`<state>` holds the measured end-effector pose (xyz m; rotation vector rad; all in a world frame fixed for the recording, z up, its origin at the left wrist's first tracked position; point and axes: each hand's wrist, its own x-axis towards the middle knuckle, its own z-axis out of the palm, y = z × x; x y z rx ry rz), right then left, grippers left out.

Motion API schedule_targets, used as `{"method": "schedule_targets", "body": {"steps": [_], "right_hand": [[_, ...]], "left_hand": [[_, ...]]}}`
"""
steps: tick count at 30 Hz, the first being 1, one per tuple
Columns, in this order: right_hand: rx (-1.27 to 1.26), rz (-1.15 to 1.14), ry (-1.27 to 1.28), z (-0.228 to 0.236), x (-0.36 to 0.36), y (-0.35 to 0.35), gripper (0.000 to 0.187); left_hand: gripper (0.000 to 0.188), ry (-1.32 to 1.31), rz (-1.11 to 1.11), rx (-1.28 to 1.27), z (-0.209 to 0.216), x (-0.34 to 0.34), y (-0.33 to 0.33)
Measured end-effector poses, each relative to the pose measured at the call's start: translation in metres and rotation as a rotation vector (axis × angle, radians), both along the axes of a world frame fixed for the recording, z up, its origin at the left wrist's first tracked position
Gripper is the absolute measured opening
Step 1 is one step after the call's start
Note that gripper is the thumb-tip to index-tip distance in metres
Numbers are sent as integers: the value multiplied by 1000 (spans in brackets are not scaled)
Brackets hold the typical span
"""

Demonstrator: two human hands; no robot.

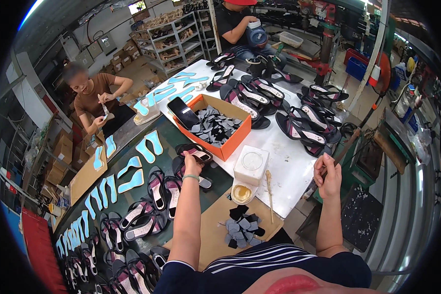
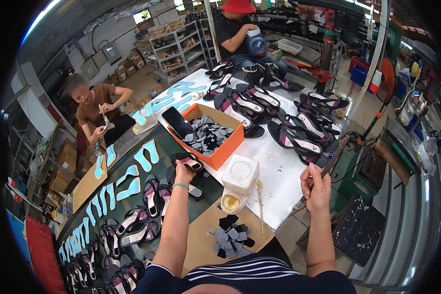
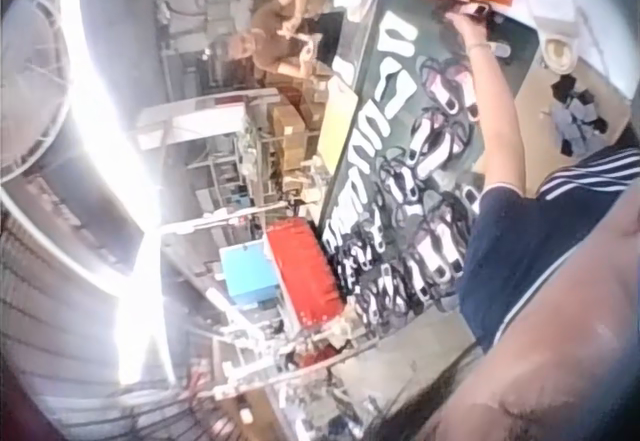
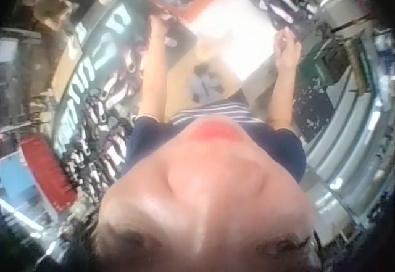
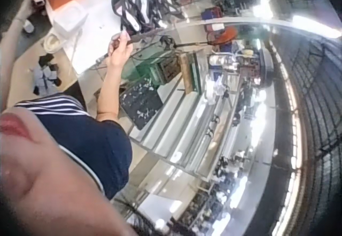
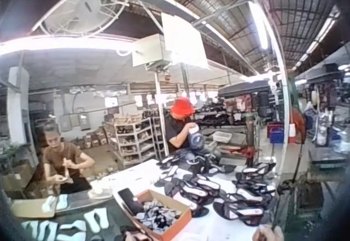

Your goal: The recorder uses a brush to apply glue/adhesive to the insole and straps of high-heeled sandals in a factory setting.

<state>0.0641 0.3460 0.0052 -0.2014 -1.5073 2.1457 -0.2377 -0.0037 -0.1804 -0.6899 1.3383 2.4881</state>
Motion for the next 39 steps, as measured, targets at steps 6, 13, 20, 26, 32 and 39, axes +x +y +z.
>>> {"method": "schedule_targets", "body": {"steps": [6,13,20,26,32,39], "right_hand": [[-18,-59,10,-2,1,5,38],[-20,-151,60,4,3,11,38],[-32,-160,32,-2,0,13,36],[-11,-163,-11,-9,-2,11,33],[50,-83,-91,-22,-4,11,30],[163,11,-319,-46,-10,16,32]], "left_hand": [[57,105,13,158,-4,-1,-3],[64,105,27,27,37,25,6],[72,65,-113,-152,84,69,2],[69,286,-15,-230,95,90,-24],[49,513,172,-334,130,102,-57],[33,820,415,-327,215,128,-64]]}}
